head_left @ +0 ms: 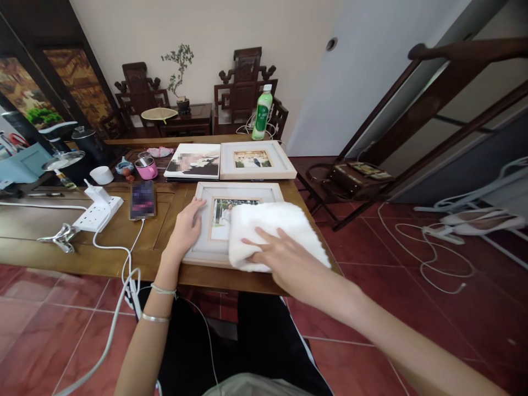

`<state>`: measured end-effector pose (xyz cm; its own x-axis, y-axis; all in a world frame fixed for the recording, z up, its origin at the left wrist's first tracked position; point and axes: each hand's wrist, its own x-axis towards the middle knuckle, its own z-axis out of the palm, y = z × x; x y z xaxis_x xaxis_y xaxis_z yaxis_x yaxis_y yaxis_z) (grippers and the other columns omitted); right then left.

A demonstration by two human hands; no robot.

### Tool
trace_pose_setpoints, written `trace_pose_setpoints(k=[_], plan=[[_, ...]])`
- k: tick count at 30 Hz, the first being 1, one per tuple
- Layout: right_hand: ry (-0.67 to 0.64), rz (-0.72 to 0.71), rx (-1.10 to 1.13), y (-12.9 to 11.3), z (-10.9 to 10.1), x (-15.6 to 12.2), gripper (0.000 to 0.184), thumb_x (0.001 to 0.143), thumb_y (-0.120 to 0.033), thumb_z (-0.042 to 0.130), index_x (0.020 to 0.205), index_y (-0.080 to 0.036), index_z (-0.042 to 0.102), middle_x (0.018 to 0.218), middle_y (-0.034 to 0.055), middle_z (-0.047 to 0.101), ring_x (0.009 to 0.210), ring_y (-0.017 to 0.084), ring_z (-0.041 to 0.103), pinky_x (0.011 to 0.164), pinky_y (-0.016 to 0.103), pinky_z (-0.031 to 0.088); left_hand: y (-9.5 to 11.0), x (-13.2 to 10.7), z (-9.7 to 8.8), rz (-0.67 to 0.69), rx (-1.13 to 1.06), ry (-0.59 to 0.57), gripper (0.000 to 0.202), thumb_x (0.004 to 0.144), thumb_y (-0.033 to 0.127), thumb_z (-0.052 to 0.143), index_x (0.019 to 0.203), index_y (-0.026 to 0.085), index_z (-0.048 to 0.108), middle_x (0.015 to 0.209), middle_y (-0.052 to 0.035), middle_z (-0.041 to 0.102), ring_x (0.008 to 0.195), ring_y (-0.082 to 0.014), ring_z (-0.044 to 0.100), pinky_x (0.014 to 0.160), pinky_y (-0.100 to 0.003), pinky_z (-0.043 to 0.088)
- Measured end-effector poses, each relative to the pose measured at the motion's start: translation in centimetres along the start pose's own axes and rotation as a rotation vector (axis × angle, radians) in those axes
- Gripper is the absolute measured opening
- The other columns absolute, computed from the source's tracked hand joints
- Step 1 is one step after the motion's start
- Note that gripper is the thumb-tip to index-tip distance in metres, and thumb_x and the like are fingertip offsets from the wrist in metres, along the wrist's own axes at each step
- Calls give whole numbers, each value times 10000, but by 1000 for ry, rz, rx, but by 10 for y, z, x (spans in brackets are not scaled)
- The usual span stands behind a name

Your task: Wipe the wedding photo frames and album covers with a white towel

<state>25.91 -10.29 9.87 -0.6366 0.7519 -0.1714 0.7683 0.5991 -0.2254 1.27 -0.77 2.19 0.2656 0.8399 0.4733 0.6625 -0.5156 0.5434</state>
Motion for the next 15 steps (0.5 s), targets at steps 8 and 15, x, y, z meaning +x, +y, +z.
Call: trace_pose_setpoints(k=[8, 15], plan=[[207, 190, 4, 48, -23, 30, 752, 695, 53, 373, 1371, -256, 491, 1434, 68, 467, 1273, 306, 469, 997, 442, 423, 8, 0, 0, -51, -34, 85, 419, 970, 305, 320, 1318, 148, 492, 1385, -133, 517, 1323, -219, 440, 1120, -409, 323], [229, 16, -154, 19, -20, 146, 628, 799, 49, 383, 1354, -223, 489, 1538, 61, 295, 1397, 397, 187, 1002, 706, 276, 9, -1, -2, -121, -168, 139, 575, 978, 479, 242, 1421, 136, 367, 1470, -139, 410, 1366, -227, 375, 1147, -396, 265]])
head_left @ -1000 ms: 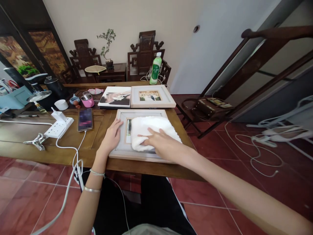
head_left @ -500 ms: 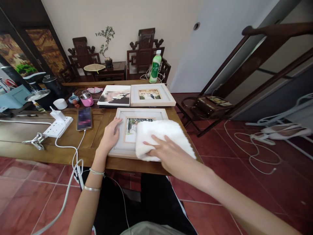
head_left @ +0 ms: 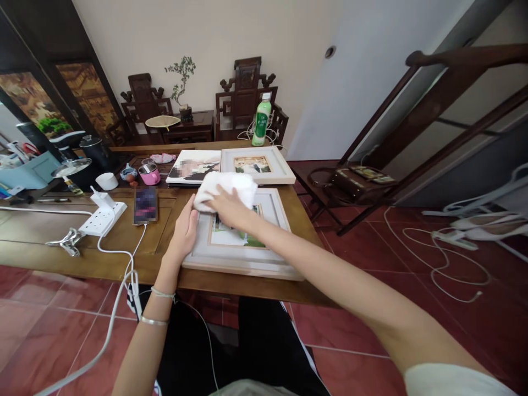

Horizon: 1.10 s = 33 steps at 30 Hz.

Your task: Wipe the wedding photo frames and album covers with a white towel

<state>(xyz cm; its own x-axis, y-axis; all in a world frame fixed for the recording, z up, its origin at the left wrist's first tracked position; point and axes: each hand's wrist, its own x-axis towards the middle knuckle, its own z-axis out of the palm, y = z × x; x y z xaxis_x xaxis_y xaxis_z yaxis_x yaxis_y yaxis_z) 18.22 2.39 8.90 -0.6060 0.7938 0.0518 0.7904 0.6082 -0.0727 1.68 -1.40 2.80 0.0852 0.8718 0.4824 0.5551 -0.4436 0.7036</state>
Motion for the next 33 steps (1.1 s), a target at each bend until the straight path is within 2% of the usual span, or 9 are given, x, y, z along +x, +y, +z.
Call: trace_pose_setpoints(k=[3, 10, 13, 16, 21, 23, 26, 29, 33], plan=[[-73, -31, -8, -26, 5, -5, 521, 866, -1, 356, 1299, -221, 546, 1547, 57, 272, 1398, 415, 164, 985, 749, 245, 0, -1, 1, -7, -12, 12, 605, 970, 514, 241, 1436, 141, 340, 1496, -137, 369, 1391, -226, 330, 1163, -397, 220], [-166, -174, 11, -60, -6, -83, 567, 814, 15, 383, 1327, -181, 524, 1511, 88, 347, 1397, 393, 199, 1039, 659, 283, 2, -3, 1, -5, -102, -49, 549, 987, 455, 192, 1420, 176, 380, 1467, -99, 426, 1356, -208, 394, 1143, -393, 282], [-189, -217, 66, -52, -8, -107, 623, 759, 49, 390, 1308, -199, 548, 1495, 65, 381, 1397, 378, 215, 1044, 647, 278, 1, -3, 1, 31, 38, -121, 456, 974, 379, 305, 1309, 154, 517, 1392, -117, 515, 1337, -221, 422, 1138, -415, 294], [-219, -151, 85, -34, -8, -128, 685, 679, 80, 408, 1270, -218, 587, 1477, 58, 408, 1399, 369, 224, 1056, 653, 241, -3, -2, 2, 77, 149, -181, 383, 915, 270, 449, 1262, 147, 554, 1391, -136, 512, 1358, -248, 389, 1134, -446, 297], [-244, -6, 118, 7, -16, -153, 707, 611, 106, 365, 1169, -214, 660, 1390, 92, 518, 1401, 309, 256, 1080, 576, 265, -7, -2, 2, 100, 181, -196, 426, 861, 122, 429, 1271, 145, 543, 1406, -143, 489, 1369, -251, 372, 1137, -466, 291], [-184, 49, 133, 22, -18, -145, 714, 625, 93, 373, 1227, -199, 622, 1394, 125, 507, 1367, 314, 333, 1059, 529, 327, -7, -2, 2, 105, 191, -196, 451, 843, 84, 402, 1270, 122, 542, 1408, -158, 481, 1368, -250, 374, 1141, -459, 287], [75, 156, 137, 37, -17, -106, 745, 669, 73, 380, 1359, -184, 492, 1444, 153, 435, 1305, 333, 422, 981, 477, 418, -7, -2, 1, 97, 207, -170, 480, 824, 71, 398, 1285, 102, 525, 1414, -173, 467, 1368, -259, 371, 1141, -461, 287], [280, 99, 64, 37, -11, -49, 753, 681, 98, 346, 1375, -173, 459, 1380, 129, 514, 1384, 314, 286, 1038, 541, 323, -9, -1, 0, 84, 220, -140, 523, 816, 91, 426, 1336, 118, 469, 1428, -166, 448, 1366, -266, 371, 1136, -473, 293], [176, -88, -4, 19, 5, 9, 650, 755, 84, 360, 1317, -200, 518, 1379, 103, 526, 1405, 279, 241, 1063, 543, 262, -11, 0, -1, 88, 218, -140, 514, 819, 111, 435, 1332, 129, 461, 1406, -158, 473, 1343, -262, 405, 1131, -469, 301]])
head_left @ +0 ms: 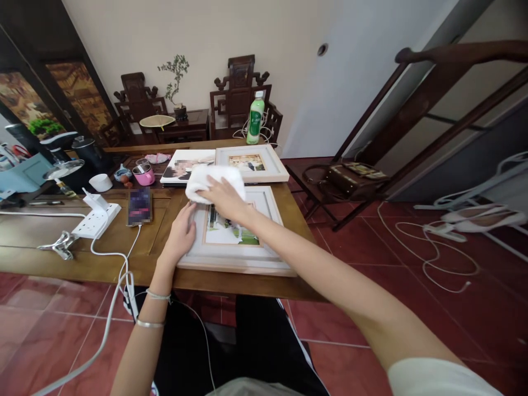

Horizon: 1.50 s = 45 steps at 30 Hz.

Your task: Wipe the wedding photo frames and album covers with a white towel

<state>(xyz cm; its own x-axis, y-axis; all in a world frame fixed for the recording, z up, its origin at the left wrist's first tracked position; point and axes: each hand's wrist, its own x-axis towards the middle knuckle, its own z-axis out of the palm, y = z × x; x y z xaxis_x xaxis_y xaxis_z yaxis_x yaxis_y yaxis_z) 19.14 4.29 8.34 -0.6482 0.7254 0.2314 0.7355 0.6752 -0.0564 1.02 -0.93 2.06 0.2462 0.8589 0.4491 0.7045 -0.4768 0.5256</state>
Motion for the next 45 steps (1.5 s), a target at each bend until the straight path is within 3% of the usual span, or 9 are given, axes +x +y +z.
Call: trace_pose_setpoints(k=[6, 12, 15, 21, 26, 29, 32, 39, 45], plan=[[-77, 43, -9, 9, 15, -10, 550, 770, 55, 421, 1224, -199, 600, 1331, 120, 567, 1375, 255, 316, 1064, 489, 253, 3, 0, -1, 1, -35, -12, 475, 823, 97, 414, 1291, 141, 477, 1416, -155, 461, 1345, -251, 405, 1129, -469, 299], [-226, 235, -109, 65, -20, -68, 547, 754, 54, 385, 1135, -207, 678, 1263, 135, 610, 1145, 288, 571, 944, 438, 387, 4, -1, 0, 7, -37, -9, 455, 819, 76, 402, 1263, 135, 481, 1416, -164, 460, 1350, -245, 401, 1126, -463, 303], [-255, 327, -127, 71, -34, -96, 592, 731, 57, 358, 1176, -190, 660, 1238, 149, 622, 1071, 304, 615, 884, 435, 436, 6, 0, -1, 1, -54, -13, 448, 812, 64, 386, 1246, 120, 483, 1409, -180, 463, 1350, -249, 402, 1128, -466, 299], [-302, 205, -72, 7, -46, -159, 683, 611, 94, 360, 1190, -144, 633, 1368, 173, 517, 1366, 351, 315, 997, 589, 346, 10, 1, -2, -7, -81, -23, 442, 803, 42, 371, 1216, 159, 472, 1391, -159, 490, 1347, -234, 409, 1116, -483, 312], [-423, 158, 127, -43, -67, -195, 694, 572, 78, 380, 1133, -224, 657, 1381, 104, 520, 1374, 314, 316, 1051, 558, 331, 10, 1, -1, 41, -68, -23, 412, 804, 36, 367, 1174, 156, 505, 1492, -155, 364, 1437, -262, 202, 1147, -540, 213], [-403, 182, 158, -38, -63, -190, 704, 595, 80, 367, 1173, -219, 635, 1358, 106, 538, 1385, 288, 301, 1068, 522, 327, 11, 1, -2, 71, -82, -55, 405, 808, 28, 350, 1143, 161, 535, 1505, -140, 348, 1435, -259, 211, 1144, -537, 225], [-280, 219, 95, -10, -44, -164, 711, 633, 84, 364, 1271, -151, 570, 1408, 153, 473, 1416, 302, 213, 1097, 557, 247, 12, 1, -4, 80, -74, -65, 399, 818, 32, 342, 1132, 156, 554, 1477, -139, 394, 1406, -240, 298, 1140, -491, 264], [-75, 345, 14, 58, -18, -84, 640, 745, 27, 380, 1362, -111, 478, 1344, 209, 515, 1332, 345, 349, 1010, 530, 335, 12, 2, -5, 65, -38, -71, 408, 818, 42, 352, 1138, 157, 576, 1419, -137, 469, 1345, -232, 411, 1125, -467, 307], [-197, 259, -56, 22, -13, -96, 632, 705, 50, 392, 1290, -124, 557, 1390, 161, 493, 1290, 396, 329, 988, 654, 275, 11, 2, -4, 64, -59, -60, 429, 810, 33, 350, 1130, 182, 592, 1377, -109, 517, 1343, -230, 412, 1122, -483, 311]])
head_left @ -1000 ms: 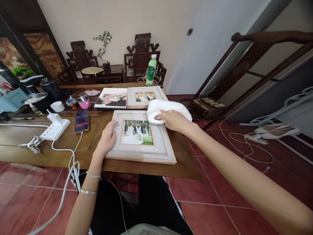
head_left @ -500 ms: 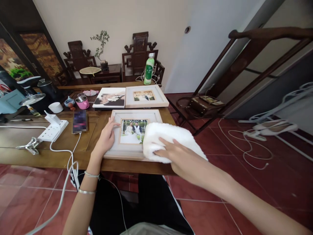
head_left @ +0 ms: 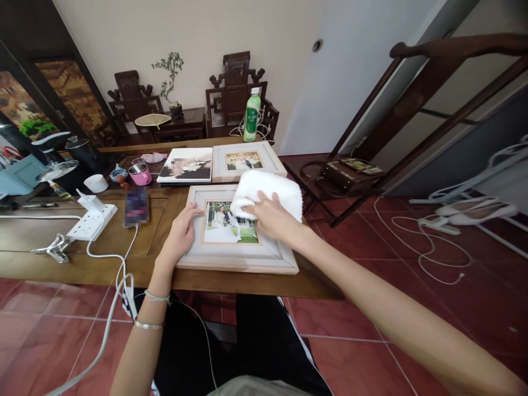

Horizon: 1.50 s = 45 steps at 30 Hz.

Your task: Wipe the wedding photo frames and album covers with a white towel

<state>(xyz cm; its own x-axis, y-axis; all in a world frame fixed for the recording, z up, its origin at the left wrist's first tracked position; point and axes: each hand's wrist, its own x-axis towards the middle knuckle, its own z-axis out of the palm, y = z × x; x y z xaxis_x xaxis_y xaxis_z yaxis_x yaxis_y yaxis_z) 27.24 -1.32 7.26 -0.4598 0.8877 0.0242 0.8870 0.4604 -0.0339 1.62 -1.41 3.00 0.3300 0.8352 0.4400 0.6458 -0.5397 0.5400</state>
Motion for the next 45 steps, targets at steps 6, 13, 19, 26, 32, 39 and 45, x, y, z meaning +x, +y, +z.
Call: trace_pose_setpoints(k=[6, 13, 19, 26, 32, 39, 45], plan=[[-256, -144, 102, -47, -39, -79, 641, 665, 60, 399, 1209, -197, 620, 1276, 135, 588, 1228, 343, 439, 985, 555, 365, 0, 0, 1, -2, 0, 5, 430, 804, 18, 332, 1106, 163, 602, 1349, -120, 538, 1330, -227, 430, 1119, -463, 321], [-163, -233, 266, -56, -24, -75, 684, 661, 45, 388, 1271, -201, 575, 1285, 104, 586, 1324, 305, 366, 1055, 517, 307, 1, 0, 0, 10, -13, 7, 422, 816, 31, 333, 1100, 178, 608, 1351, -105, 540, 1333, -222, 427, 1119, -464, 320], [81, -50, 17, 0, 10, 14, 654, 726, 21, 393, 1364, -99, 473, 1284, 169, 584, 1364, 335, 284, 1072, 577, 222, 1, -1, -1, 7, -9, -16, 416, 819, 41, 344, 1110, 182, 605, 1393, -112, 504, 1351, -229, 403, 1117, -470, 322], [39, -52, 5, -12, 6, 33, 675, 723, 42, 397, 1367, -138, 486, 1518, 118, 327, 1374, 449, 188, 1025, 694, 211, 0, 0, 1, 5, 9, 4, 407, 821, 43, 341, 1101, 172, 606, 1321, -107, 569, 1322, -217, 443, 1111, -443, 339], [-261, -246, 150, -65, -26, -59, 710, 688, 44, 418, 1339, -217, 528, 1497, 86, 372, 1381, 397, 247, 1047, 631, 283, -1, -1, 3, 21, -5, 23, 417, 812, 33, 336, 1093, 165, 614, 1278, -109, 603, 1293, -209, 479, 1109, -423, 350], [-201, -269, 220, -61, -16, -57, 727, 674, 36, 418, 1341, -232, 525, 1495, 44, 380, 1391, 365, 245, 1083, 586, 271, -2, -1, 2, 25, 4, 25, 420, 813, 25, 339, 1105, 156, 611, 1317, -119, 574, 1303, -213, 468, 1115, -427, 338], [23, -137, 5, -26, 12, 29, 673, 727, 40, 419, 1363, -165, 494, 1536, 80, 293, 1414, 389, 139, 1079, 640, 207, -4, 0, 3, 0, 35, -3, 417, 816, 20, 344, 1115, 145, 606, 1364, -139, 528, 1305, -220, 464, 1105, -424, 348]])
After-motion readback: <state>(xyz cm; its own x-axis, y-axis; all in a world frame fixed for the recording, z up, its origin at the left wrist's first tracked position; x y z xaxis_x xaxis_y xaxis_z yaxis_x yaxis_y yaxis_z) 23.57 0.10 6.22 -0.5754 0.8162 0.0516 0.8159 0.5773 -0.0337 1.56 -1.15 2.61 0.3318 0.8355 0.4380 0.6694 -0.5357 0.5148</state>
